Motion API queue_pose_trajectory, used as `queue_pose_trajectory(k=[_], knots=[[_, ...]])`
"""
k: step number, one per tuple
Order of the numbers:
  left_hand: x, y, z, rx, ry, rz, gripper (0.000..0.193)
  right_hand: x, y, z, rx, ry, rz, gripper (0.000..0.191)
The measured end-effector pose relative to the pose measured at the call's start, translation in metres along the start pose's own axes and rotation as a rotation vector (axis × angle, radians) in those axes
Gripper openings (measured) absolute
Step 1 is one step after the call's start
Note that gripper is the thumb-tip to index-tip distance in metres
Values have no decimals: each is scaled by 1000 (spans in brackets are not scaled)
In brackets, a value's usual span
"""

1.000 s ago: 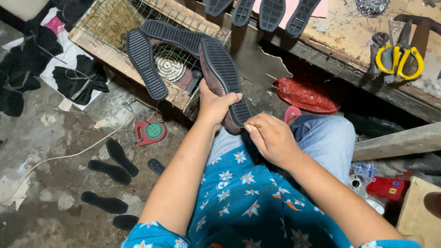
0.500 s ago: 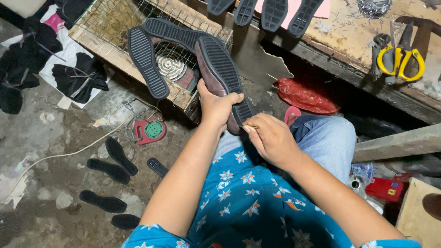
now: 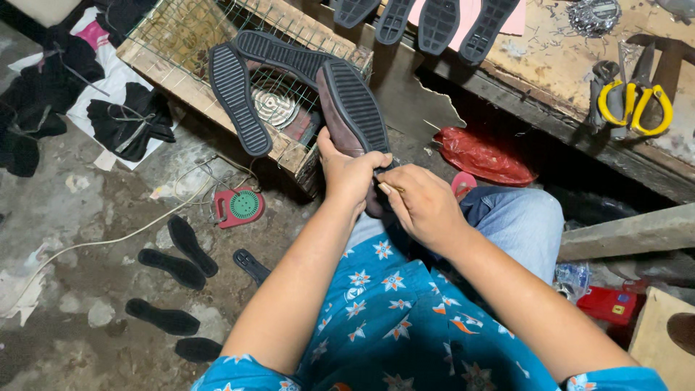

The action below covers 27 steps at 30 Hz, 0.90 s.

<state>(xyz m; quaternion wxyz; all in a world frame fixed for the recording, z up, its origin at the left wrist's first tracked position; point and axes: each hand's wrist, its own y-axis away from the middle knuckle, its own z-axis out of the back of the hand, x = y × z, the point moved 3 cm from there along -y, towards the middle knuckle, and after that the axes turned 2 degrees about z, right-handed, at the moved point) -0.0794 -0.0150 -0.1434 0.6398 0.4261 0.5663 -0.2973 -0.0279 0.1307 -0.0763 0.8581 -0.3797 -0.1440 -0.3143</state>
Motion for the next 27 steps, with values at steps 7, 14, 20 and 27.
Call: queue_pose_trajectory(k=[7, 14, 20, 27], knots=[[-2, -2, 2, 18, 43, 69, 103, 0, -3, -4, 7, 14, 6, 18], [-3, -8, 3, 38, 108, 93, 103, -1, 1, -1, 9, -58, -102, 5], [-3, -8, 4, 42, 80, 64, 105, 2, 1, -1, 0, -80, -69, 6], [6, -3, 14, 97, -104, -155, 109, 8, 5, 13, -75, -121, -185, 3]])
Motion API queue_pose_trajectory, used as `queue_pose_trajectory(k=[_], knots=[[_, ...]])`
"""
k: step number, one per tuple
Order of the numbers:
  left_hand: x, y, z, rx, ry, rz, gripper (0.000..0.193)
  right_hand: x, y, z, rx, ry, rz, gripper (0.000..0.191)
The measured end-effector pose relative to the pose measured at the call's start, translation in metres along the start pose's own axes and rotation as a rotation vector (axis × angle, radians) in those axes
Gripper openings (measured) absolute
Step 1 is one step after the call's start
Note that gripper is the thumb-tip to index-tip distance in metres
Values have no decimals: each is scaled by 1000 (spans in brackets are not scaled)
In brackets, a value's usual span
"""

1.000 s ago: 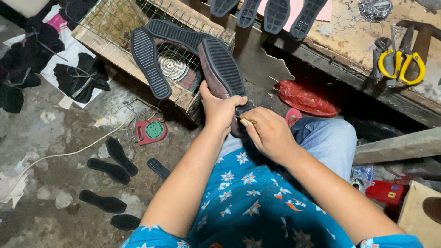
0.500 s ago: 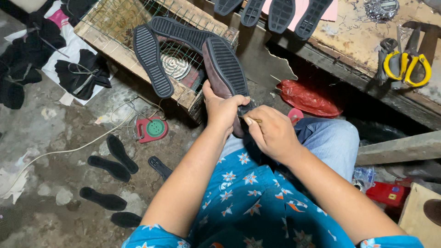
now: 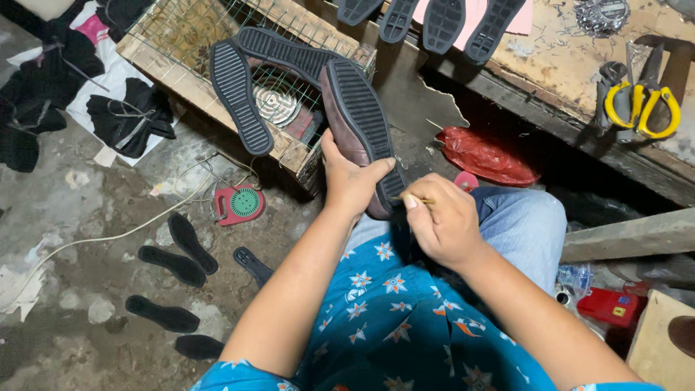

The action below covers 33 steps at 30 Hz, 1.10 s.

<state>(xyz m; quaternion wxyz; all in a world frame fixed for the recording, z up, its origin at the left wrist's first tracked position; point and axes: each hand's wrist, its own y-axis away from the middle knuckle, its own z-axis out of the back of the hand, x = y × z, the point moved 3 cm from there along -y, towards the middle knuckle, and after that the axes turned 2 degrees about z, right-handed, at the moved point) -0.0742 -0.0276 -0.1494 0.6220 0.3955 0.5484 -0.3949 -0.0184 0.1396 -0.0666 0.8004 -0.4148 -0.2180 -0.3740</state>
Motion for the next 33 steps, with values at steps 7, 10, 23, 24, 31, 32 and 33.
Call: queue_pose_trajectory(k=[7, 10, 23, 24, 31, 32, 33], knots=[[7, 11, 1, 49, -39, -165, 109, -2, -11, -1, -25, -23, 88, 17], [6, 12, -1, 35, -74, -217, 108, -2, -14, -5, 7, -16, 82, 19], [-5, 14, 7, 123, -13, -210, 106, -1, -11, 0, -55, 10, 85, 14], [-5, 14, 10, 201, 137, -162, 102, -3, -9, 3, -74, 5, 40, 13], [-7, 10, 27, 387, 633, 77, 86, -11, -6, 1, -66, -6, 19, 15], [-7, 10, 27, 384, 654, 82, 86, -11, -5, 0, -60, -4, 27, 16], [-8, 11, 28, 387, 662, 85, 85, -11, -5, -1, -53, 0, 35, 16]])
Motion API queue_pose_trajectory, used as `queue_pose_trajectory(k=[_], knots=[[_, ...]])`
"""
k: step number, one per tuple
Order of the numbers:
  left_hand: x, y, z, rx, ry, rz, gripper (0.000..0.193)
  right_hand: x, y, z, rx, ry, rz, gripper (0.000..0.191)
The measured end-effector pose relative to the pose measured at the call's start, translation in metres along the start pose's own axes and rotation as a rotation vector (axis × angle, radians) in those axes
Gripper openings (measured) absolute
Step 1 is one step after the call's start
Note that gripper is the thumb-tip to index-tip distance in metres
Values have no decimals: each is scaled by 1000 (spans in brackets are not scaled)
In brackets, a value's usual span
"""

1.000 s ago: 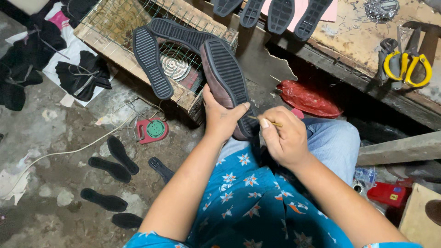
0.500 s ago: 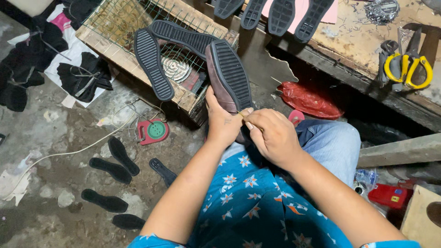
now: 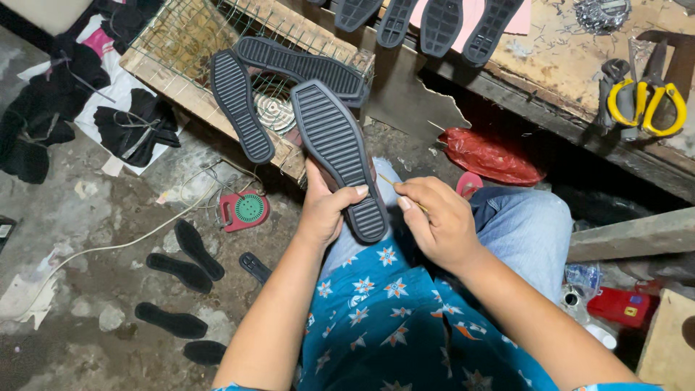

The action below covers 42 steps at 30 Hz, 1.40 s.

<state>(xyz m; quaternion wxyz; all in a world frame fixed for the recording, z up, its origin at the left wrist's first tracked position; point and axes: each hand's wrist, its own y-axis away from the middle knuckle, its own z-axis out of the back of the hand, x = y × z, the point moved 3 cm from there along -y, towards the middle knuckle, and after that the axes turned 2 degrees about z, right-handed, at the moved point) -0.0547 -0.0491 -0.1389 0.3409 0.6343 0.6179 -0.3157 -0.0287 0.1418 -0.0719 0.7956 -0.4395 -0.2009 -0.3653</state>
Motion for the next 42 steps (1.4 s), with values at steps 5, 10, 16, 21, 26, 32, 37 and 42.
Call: queue_pose_trajectory(k=[5, 10, 16, 21, 26, 32, 37, 42], knots=[[-1, 0, 0, -2, -21, 2, 81, -4, 1, -3, -21, 32, 45, 15], [-2, 1, -5, 61, -100, -51, 87, -20, 1, -3, -64, -50, -77, 13], [-5, 8, -17, 131, -341, -149, 103, -40, -13, -26, 87, -248, -350, 46], [-14, 14, -17, 122, -590, -229, 114, -37, -10, -30, 71, -292, -468, 46], [-13, 13, -16, 119, -629, -206, 116, -41, -4, -32, 49, -323, -419, 45], [-22, 14, -21, 200, -534, -189, 112, -49, 2, -33, 17, -465, -620, 44], [-45, 12, -33, 208, -333, -131, 78, -38, 3, -24, -1, -496, -536, 43], [-68, 9, -49, 132, -290, -151, 50, -20, 4, -18, 39, -311, -396, 47]])
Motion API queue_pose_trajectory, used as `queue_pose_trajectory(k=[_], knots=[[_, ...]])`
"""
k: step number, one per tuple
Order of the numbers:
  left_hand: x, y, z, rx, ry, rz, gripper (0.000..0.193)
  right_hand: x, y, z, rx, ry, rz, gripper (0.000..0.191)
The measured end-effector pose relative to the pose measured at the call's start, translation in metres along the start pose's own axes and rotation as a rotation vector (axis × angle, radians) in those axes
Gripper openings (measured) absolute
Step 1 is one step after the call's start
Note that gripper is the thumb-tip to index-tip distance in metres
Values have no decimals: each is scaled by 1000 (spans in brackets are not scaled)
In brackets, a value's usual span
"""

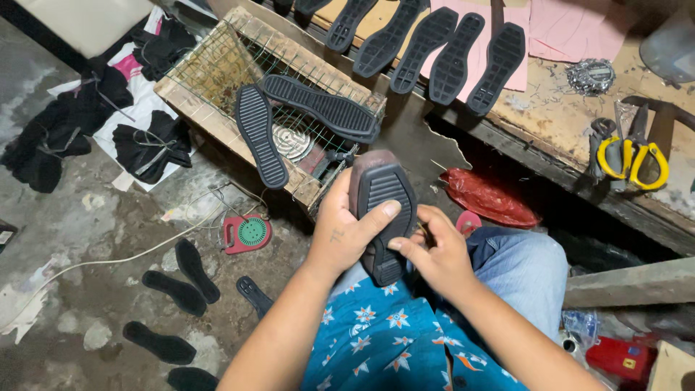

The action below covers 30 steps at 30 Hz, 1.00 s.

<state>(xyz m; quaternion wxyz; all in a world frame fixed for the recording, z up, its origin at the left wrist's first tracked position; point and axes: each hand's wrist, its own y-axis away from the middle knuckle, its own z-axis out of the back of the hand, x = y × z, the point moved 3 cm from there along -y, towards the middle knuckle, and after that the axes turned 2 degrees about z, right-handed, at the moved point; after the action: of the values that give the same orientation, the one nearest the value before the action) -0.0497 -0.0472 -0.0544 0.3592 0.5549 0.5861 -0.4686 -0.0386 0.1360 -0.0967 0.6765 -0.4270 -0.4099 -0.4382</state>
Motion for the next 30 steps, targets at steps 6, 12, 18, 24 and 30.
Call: queue_pose_trajectory(k=[6, 12, 18, 24, 30], knots=[[-21, -5, -6, -50, -94, -37, 42, 9, 4, 1, 37, 15, 90, 51], [-20, -6, -9, -51, -75, 8, 40, 3, 4, 3, 40, 5, 33, 52], [-19, -7, -11, -59, -71, 24, 36, 3, 4, 5, 31, 30, 94, 52], [-17, -5, -14, -66, -77, 42, 33, 2, 6, 7, 39, 75, 58, 52], [-18, -6, -15, -65, -41, 58, 34, 24, -6, 33, 52, 98, 115, 42]])
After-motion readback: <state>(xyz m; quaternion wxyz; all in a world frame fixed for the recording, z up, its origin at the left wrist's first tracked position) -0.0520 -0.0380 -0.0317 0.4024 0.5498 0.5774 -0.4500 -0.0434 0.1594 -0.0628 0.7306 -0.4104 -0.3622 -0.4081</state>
